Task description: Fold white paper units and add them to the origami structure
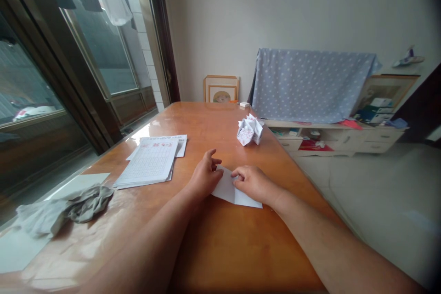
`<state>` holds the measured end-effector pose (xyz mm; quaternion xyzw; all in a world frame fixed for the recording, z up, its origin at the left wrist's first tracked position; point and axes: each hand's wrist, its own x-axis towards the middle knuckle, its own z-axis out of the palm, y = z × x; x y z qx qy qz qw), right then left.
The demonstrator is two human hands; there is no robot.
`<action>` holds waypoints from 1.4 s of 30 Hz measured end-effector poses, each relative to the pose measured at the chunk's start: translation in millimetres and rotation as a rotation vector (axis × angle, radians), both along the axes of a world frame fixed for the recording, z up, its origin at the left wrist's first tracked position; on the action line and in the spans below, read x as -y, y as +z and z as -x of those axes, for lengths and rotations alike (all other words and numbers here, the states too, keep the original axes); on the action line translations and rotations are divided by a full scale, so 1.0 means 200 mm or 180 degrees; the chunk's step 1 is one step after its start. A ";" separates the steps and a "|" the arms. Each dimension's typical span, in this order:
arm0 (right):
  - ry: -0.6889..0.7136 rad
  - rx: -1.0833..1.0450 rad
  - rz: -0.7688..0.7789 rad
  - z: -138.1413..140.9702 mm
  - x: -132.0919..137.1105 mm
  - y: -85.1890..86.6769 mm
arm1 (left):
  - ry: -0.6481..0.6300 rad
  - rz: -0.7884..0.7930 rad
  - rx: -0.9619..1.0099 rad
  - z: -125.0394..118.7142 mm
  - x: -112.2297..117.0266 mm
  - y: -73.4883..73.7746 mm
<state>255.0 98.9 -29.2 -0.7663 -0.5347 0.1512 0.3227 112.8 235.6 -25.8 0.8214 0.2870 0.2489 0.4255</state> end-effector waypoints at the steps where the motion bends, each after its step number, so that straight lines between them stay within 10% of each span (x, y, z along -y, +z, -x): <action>1: -0.0022 -0.0013 0.0022 0.00 0.00 0.00 | 0.0031 0.0235 0.0056 0.00 0.00 0.00; 7: 0.0224 0.0180 -0.0026 0.01 0.00 0.02 | -0.0103 0.1278 0.0377 0.02 0.04 0.02; 16: -0.0219 -0.0149 0.0022 -0.04 0.00 -0.04 | -0.0214 0.0248 0.0101 0.04 0.11 0.04; 25: -0.0251 -0.0384 0.0081 -0.04 0.00 -0.01 | -0.1144 -0.0972 -0.0487 0.11 0.21 0.13; 42: -0.0361 -0.1025 0.0269 -0.05 0.00 -0.01 | -0.1360 -0.1305 -0.0902 0.13 0.23 0.15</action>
